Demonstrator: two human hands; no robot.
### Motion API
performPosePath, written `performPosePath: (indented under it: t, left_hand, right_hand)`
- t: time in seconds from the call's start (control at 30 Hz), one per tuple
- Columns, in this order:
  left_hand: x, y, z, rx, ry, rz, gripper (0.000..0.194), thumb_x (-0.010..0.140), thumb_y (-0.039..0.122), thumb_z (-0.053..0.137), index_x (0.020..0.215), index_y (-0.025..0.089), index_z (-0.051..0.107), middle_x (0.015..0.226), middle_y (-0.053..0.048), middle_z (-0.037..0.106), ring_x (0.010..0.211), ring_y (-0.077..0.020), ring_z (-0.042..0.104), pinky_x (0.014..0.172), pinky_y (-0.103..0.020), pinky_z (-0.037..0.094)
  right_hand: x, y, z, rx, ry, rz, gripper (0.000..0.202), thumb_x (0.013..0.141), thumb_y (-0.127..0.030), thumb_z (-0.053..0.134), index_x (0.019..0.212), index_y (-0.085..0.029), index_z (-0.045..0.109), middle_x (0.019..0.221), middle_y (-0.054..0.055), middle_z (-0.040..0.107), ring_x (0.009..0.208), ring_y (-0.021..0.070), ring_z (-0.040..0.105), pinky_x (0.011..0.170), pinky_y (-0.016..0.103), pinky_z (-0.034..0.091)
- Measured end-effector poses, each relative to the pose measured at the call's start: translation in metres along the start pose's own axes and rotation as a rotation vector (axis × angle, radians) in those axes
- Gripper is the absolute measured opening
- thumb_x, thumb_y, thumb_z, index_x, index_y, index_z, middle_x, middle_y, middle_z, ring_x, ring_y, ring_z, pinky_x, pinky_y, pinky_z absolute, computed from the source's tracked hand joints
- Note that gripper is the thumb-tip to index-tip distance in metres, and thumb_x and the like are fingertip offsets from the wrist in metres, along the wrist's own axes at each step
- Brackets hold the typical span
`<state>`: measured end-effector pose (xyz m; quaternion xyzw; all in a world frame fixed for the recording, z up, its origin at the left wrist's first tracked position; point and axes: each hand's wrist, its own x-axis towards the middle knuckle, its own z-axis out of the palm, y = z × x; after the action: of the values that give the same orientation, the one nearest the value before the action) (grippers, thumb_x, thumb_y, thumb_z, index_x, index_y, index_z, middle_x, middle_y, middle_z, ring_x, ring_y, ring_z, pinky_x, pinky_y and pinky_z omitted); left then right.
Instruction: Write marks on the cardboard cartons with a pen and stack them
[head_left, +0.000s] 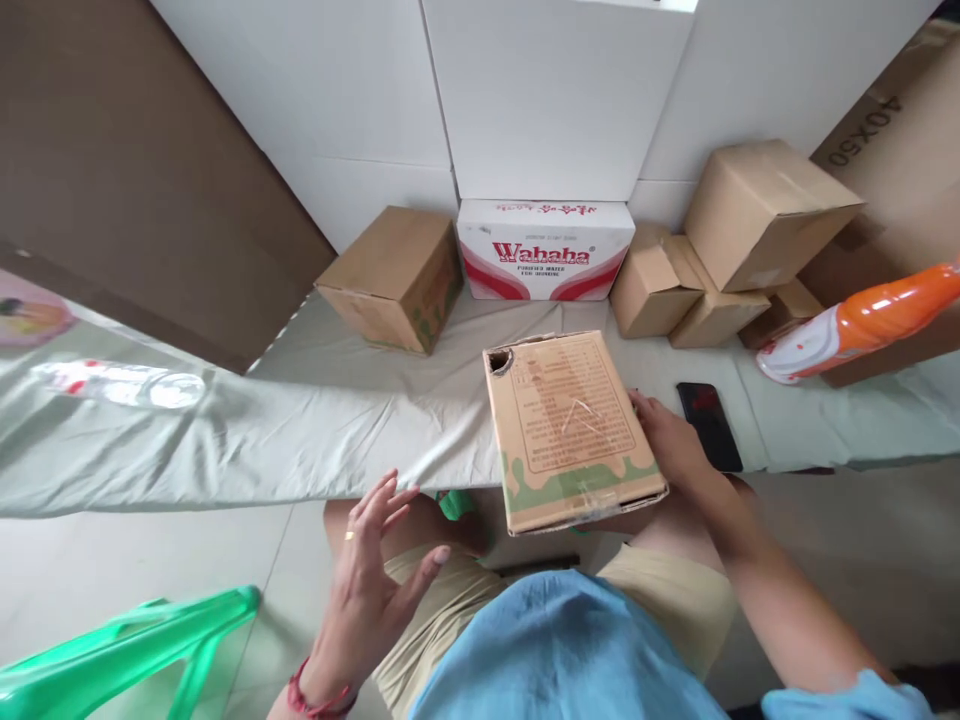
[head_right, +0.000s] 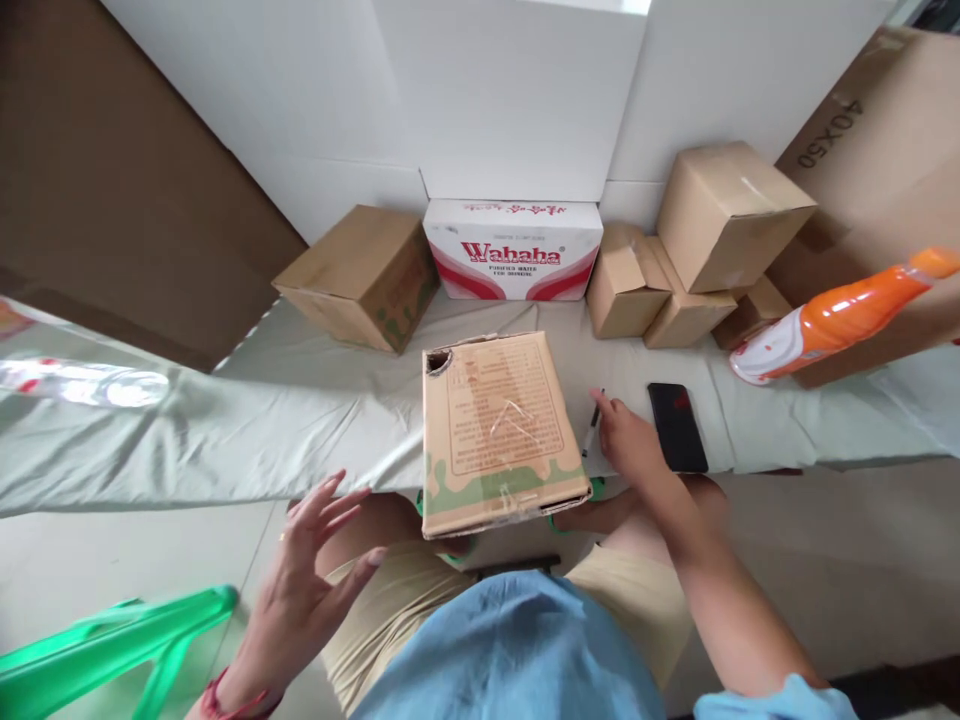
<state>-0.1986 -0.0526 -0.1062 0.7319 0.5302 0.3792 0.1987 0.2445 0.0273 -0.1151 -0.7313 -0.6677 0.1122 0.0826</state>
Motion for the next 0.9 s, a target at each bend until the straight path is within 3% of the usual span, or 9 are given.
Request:
performPosePath:
  t: [0.1, 0.23, 0.37, 0.47, 0.53, 0.6, 0.67, 0.77, 0.9]
  left_hand:
    - [0.005, 0.002, 0.012, -0.14, -0.04, 0.069, 0.095, 0.101, 0.046, 0.078, 0.177, 0.033, 0.023, 0.169, -0.022, 0.046, 0.127, -0.0323, 0.076, 0.101, -0.052, 0.071]
    - [0.033, 0.003, 0.037, -0.351, 0.006, 0.259, 0.121, 0.088, 0.064, 0.086, 0.178, 0.038, 0.009, 0.179, -0.026, 0.026, 0.139, -0.037, 0.069, 0.103, -0.054, 0.069]
    - [0.075, 0.01, 0.053, -0.456, -0.06, 0.361, 0.151, 0.067, 0.082, 0.089, 0.178, 0.041, -0.004, 0.185, -0.026, -0.003, 0.166, -0.0524, 0.031, 0.118, -0.072, 0.053]
    - [0.103, 0.03, 0.048, -0.457, -0.135, 0.417, 0.158, 0.063, 0.087, 0.087, 0.177, 0.038, -0.01, 0.185, -0.025, -0.012, 0.17, -0.0536, 0.012, 0.123, -0.075, 0.045]
    - [0.111, 0.049, 0.04, -0.359, -0.105, 0.495, 0.148, 0.07, 0.085, 0.085, 0.179, 0.034, 0.0, 0.186, -0.023, -0.007, 0.171, -0.0513, 0.009, 0.127, -0.074, 0.042]
    - [0.11, 0.068, 0.033, -0.217, -0.008, 0.601, 0.126, 0.082, 0.081, 0.08, 0.178, 0.027, 0.021, 0.186, -0.022, 0.007, 0.171, -0.0486, 0.014, 0.131, -0.073, 0.035]
    - [0.102, 0.083, 0.031, -0.094, 0.051, 0.713, 0.094, 0.095, 0.072, 0.074, 0.168, 0.02, 0.044, 0.18, -0.021, 0.033, 0.171, -0.0441, 0.021, 0.136, -0.07, 0.028]
    - [0.09, 0.095, 0.035, 0.005, -0.006, 0.803, 0.045, 0.108, 0.041, 0.066, 0.147, 0.019, 0.065, 0.155, -0.012, 0.068, 0.169, -0.0336, 0.033, 0.141, -0.06, 0.022]
    - [0.087, 0.101, 0.046, -0.002, 0.021, 0.77, 0.033, 0.106, 0.015, 0.056, 0.136, 0.018, 0.07, 0.136, -0.006, 0.08, 0.148, -0.0234, 0.061, 0.141, -0.052, 0.023]
  right_hand:
    - [0.004, 0.03, -0.003, -0.018, 0.135, 0.092, 0.063, 0.103, -0.028, 0.047, 0.163, -0.011, 0.046, 0.13, 0.02, 0.075, 0.11, 0.0334, 0.073, 0.088, 0.041, 0.054]
    - [-0.019, 0.081, 0.015, -0.135, 0.349, 0.369, 0.089, 0.098, -0.052, 0.058, 0.162, 0.005, 0.037, 0.142, 0.036, 0.064, 0.132, 0.0474, 0.062, 0.113, 0.059, 0.045]
    - [-0.048, 0.106, 0.041, -0.151, 0.241, 0.493, 0.113, 0.09, -0.07, 0.063, 0.165, 0.008, 0.03, 0.15, 0.043, 0.055, 0.136, 0.0526, 0.059, 0.113, 0.061, 0.044]
    - [-0.052, 0.107, 0.042, -0.177, 0.171, 0.51, 0.106, 0.092, -0.069, 0.059, 0.164, 0.005, 0.033, 0.145, 0.039, 0.061, 0.132, 0.0508, 0.063, 0.112, 0.059, 0.045]
    - [-0.047, 0.107, 0.034, -0.187, 0.109, 0.549, 0.098, 0.095, -0.065, 0.056, 0.162, 0.005, 0.038, 0.134, 0.037, 0.067, 0.126, 0.0489, 0.066, 0.111, 0.058, 0.046]
    - [-0.039, 0.109, 0.026, -0.187, 0.067, 0.602, 0.095, 0.094, -0.064, 0.058, 0.157, 0.005, 0.044, 0.129, 0.037, 0.069, 0.124, 0.0492, 0.067, 0.11, 0.058, 0.047]
    - [-0.033, 0.111, 0.021, -0.18, 0.058, 0.658, 0.092, 0.089, -0.066, 0.065, 0.147, 0.004, 0.056, 0.126, 0.038, 0.069, 0.126, 0.0508, 0.066, 0.11, 0.06, 0.047]
    - [-0.028, 0.113, 0.02, -0.162, 0.068, 0.704, 0.081, 0.082, -0.067, 0.07, 0.129, -0.002, 0.068, 0.12, 0.036, 0.07, 0.126, 0.0524, 0.064, 0.107, 0.063, 0.049]
    - [-0.032, 0.11, 0.023, -0.121, 0.133, 0.736, 0.089, 0.076, -0.063, 0.075, 0.136, 0.001, 0.062, 0.129, 0.038, 0.064, 0.127, 0.0516, 0.063, 0.103, 0.061, 0.052]
